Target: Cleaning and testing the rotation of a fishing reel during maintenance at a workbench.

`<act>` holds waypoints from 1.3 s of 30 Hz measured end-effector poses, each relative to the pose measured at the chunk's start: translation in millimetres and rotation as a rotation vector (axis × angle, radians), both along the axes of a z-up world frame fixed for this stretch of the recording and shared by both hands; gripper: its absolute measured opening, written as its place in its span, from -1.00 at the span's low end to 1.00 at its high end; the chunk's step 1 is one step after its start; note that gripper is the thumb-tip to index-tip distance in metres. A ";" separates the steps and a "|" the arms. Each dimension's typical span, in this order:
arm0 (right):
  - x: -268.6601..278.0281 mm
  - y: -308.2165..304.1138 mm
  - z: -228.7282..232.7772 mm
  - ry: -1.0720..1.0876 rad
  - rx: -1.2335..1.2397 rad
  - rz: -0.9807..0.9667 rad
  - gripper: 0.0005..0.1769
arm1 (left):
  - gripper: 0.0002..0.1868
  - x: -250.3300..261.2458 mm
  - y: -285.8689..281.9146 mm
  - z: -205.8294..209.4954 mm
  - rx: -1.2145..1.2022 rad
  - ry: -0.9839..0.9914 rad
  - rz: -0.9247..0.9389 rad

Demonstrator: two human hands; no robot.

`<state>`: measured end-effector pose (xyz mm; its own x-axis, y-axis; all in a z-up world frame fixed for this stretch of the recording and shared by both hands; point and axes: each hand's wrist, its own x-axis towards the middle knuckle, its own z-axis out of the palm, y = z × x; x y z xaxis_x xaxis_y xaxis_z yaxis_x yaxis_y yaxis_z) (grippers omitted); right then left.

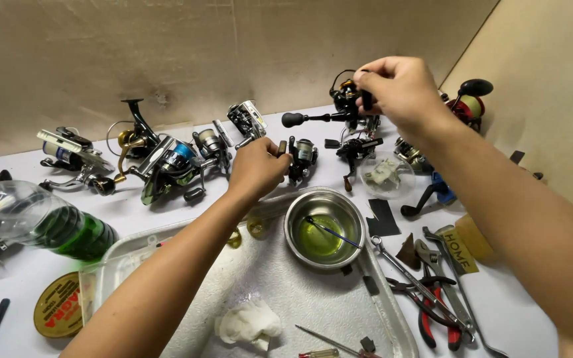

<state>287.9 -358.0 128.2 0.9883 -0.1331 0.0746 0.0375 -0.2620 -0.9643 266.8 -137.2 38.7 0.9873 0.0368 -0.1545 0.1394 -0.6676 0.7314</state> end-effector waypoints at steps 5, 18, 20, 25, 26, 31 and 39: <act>34.7 31.7 -29.5 0.063 -0.075 -0.068 -0.89 | -0.83 -8.4 5.6 2.0 -0.010 0.034 -0.012; 95.3 36.4 -95.0 0.044 -0.149 -0.111 -0.84 | -0.66 10.9 -13.6 -29.8 -0.217 -0.091 -0.047; 98.5 35.6 -102.9 0.034 -0.183 -0.099 -0.85 | -0.64 10.9 -18.7 -30.4 -0.244 -0.096 -0.050; 97.2 41.6 -114.5 0.036 -0.289 -0.055 -0.79 | -0.59 9.2 -24.3 -32.4 -0.285 -0.119 -0.074; 92.8 43.0 -112.6 0.032 -0.359 -0.040 -0.77 | -0.56 4.8 -22.1 -29.1 -0.273 -0.127 -0.106; 101.1 35.7 -117.6 -0.026 -0.620 0.015 -0.79 | -0.41 -30.0 -2.3 -7.7 -0.106 -0.187 -0.269; 71.1 101.2 -75.5 -0.408 -0.855 0.152 -0.86 | -0.75 -114.2 54.9 14.4 0.137 -0.394 -0.636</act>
